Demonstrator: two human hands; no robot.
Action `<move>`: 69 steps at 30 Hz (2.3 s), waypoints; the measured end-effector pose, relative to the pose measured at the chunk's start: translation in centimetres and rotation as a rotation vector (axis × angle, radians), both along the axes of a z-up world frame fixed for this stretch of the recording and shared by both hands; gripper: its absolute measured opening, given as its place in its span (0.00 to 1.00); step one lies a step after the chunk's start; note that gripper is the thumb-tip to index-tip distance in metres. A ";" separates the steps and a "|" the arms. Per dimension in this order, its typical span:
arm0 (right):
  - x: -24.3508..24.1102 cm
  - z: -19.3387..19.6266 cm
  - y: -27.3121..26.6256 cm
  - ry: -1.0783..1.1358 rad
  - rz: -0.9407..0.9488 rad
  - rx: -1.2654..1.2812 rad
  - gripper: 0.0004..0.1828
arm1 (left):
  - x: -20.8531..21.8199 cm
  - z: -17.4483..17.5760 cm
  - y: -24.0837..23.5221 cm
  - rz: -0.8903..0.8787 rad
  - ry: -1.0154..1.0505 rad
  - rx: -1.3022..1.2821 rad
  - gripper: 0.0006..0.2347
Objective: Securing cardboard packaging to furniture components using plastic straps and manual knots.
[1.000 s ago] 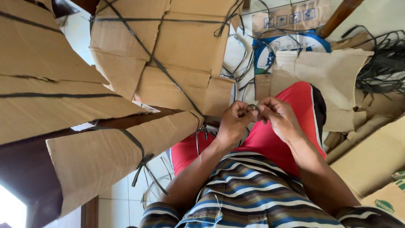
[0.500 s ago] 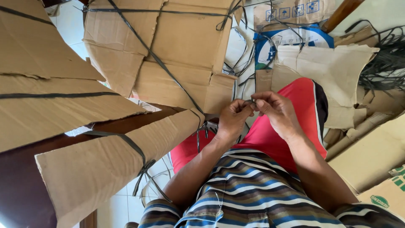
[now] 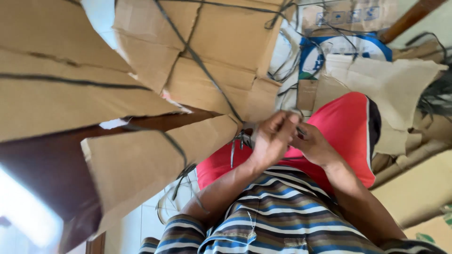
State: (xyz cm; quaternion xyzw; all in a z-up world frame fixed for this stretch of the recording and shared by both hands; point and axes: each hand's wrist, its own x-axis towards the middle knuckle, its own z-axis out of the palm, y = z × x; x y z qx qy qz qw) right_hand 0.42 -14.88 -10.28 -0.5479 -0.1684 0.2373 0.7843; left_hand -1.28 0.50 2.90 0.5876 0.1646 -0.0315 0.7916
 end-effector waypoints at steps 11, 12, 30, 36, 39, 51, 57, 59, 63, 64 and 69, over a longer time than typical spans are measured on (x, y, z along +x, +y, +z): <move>-1.9 7.8 5.7 -0.063 0.358 -0.673 0.12 | -13.5 -6.1 8.6 0.036 -0.283 0.137 0.01; -2.5 7.1 6.5 -0.079 0.387 -0.676 0.12 | -14.4 -5.2 9.9 0.068 -0.287 0.139 0.01; -7.4 13.4 15.4 -0.836 -0.250 -0.291 0.31 | -32.1 -34.8 46.4 0.693 0.919 0.804 0.22; -8.4 11.1 15.3 -0.629 -0.259 -0.518 0.29 | -31.4 -34.4 48.6 0.648 0.995 0.582 0.37; -8.7 10.8 15.4 -0.700 -0.216 -0.498 0.37 | -32.2 -36.4 48.3 0.597 1.084 0.584 0.37; -14.8 6.7 18.9 -0.629 -0.248 -0.528 0.16 | -32.0 -29.5 46.4 0.598 0.792 0.493 0.12; -13.0 2.3 24.6 -0.510 0.274 -0.681 0.19 | -25.8 -13.4 44.7 0.786 0.174 0.168 0.13; -12.3 3.4 27.9 -0.490 0.407 -0.644 0.24 | -23.7 -12.0 43.7 0.760 -0.035 -0.116 0.08; -13.4 4.0 33.3 -0.365 0.524 -0.486 0.33 | -19.6 -13.7 39.4 0.773 -0.237 -0.340 0.06; -13.9 4.2 34.4 -0.230 0.579 -0.488 0.38 | -18.9 -13.9 37.9 0.778 -0.274 -0.449 0.06; -15.7 3.6 34.5 0.053 0.384 -0.534 0.17 | -18.3 -16.5 35.8 0.801 -0.089 -0.573 0.05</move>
